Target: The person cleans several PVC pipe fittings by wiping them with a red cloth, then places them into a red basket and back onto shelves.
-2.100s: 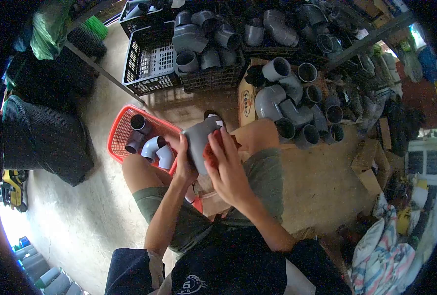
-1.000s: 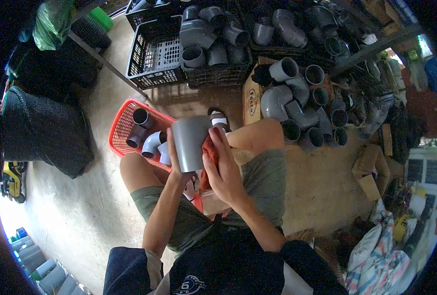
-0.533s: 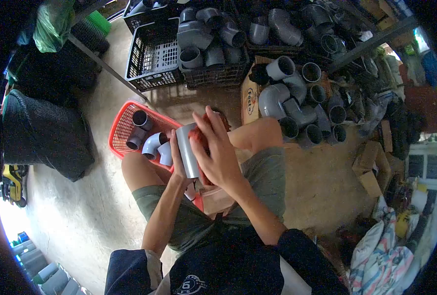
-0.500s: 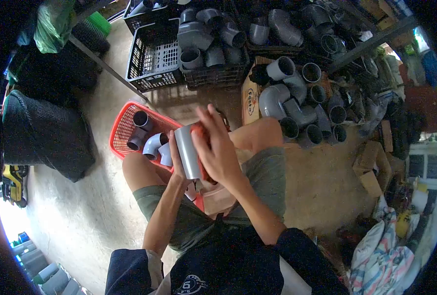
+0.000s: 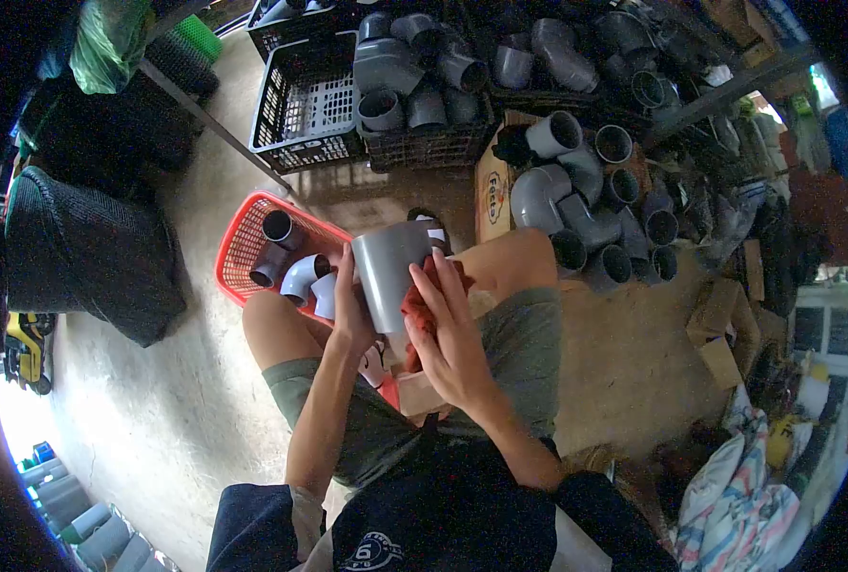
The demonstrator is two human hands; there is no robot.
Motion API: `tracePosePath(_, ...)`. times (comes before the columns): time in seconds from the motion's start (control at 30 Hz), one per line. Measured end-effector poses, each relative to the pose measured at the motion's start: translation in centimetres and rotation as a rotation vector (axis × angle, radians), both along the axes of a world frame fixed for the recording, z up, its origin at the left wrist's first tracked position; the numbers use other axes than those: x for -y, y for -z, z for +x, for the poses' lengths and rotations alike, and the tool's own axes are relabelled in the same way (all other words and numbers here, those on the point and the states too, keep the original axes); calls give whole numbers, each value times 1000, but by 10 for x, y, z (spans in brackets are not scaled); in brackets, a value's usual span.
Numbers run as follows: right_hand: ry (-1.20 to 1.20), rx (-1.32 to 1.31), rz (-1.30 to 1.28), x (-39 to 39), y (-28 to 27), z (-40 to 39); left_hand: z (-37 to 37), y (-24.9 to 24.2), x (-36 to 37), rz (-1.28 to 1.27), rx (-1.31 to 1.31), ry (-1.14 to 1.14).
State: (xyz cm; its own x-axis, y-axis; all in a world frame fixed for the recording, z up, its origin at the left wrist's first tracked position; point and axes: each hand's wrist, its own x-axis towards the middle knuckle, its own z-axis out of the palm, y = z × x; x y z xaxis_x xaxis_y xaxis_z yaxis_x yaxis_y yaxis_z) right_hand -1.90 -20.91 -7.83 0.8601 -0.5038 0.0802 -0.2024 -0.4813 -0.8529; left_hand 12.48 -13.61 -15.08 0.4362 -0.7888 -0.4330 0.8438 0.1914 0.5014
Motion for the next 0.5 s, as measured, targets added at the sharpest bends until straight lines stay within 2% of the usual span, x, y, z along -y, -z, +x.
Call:
tracePosePath(0.03, -16, -25, -68, 2, 1, 2, -1, -4, 0, -75, -75, -6)
tracePosePath(0.13, -2, -82, -288, -8, 1, 7, -11, -2, 0, 11, -73, 12)
tracePosePath(0.2, 62, -62, -353, -14, 4, 15, -11, 19, -2, -35, -30, 68)
tracePosePath(0.3, 280, 40, -139, 7, 3, 48, -19, 20, -6, 85, 194, 67)
tracePosePath(0.37, 313, 57, 75, 29, -1, 62, -14, 25, -21, 8, 161, 264)
tracePosePath(0.43, 305, 1, 308, 37, -14, 67, -25, -20, -12, 195, 7, 21)
tracePosePath(0.5, 215, 114, 225, 15, 4, 56, -13, 13, -15, -58, -54, -2)
